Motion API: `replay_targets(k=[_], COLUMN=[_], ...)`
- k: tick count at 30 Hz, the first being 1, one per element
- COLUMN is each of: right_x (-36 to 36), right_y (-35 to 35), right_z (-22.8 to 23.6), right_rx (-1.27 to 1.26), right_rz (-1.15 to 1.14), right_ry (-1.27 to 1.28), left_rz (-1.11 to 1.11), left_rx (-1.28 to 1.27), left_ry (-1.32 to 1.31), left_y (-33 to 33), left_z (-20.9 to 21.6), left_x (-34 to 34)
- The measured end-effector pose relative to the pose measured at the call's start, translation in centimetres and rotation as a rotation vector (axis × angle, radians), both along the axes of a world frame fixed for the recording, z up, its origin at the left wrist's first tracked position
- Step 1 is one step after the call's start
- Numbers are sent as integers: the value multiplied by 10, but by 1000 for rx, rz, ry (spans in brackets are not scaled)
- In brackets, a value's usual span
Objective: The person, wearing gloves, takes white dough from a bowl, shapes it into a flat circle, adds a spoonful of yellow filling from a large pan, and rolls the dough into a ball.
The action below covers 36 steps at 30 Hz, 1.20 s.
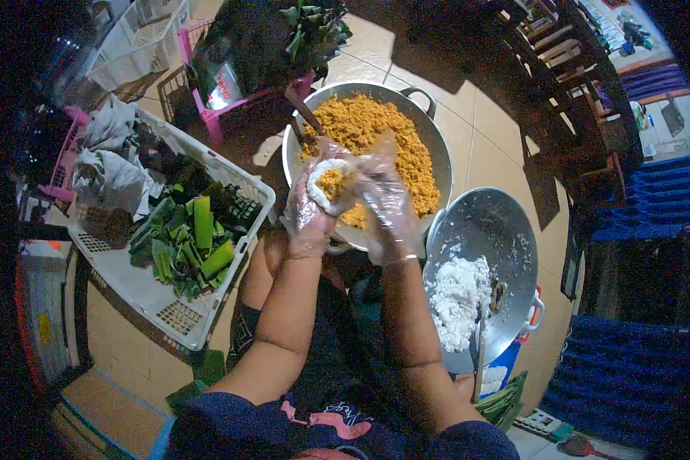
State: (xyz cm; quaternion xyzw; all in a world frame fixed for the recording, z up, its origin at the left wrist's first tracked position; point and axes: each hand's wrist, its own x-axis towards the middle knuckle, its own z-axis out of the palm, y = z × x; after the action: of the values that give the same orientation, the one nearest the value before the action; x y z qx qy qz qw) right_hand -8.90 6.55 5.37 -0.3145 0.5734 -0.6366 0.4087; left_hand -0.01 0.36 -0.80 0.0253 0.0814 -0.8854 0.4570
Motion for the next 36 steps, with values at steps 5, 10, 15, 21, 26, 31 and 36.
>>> replay_targets(k=[5,10,15,21,26,31,36], right_x=[-29,-25,1,6,7,2,7], right_y=[26,36,16,1,10,9,7], right_z=[-3,-8,-10,-6,9,1,-4], right_rx=[44,165,14,410,179,178,165], right_rz=[-95,-177,-39,35,-31,24,-46], right_ry=[8,609,899,677,-24,292,828], left_rz=[20,34,44,86,3,-37,2], left_rx=[-37,-119,-169,-146,-122,-101,-55], left_ry=[27,-46,-336,-375,-89,-148,-279], left_y=[-1,2,9,5,0,6,6], left_z=[1,0,15,1,-11,3,9], left_x=[0,-3,0,-6,-4,-7,-3])
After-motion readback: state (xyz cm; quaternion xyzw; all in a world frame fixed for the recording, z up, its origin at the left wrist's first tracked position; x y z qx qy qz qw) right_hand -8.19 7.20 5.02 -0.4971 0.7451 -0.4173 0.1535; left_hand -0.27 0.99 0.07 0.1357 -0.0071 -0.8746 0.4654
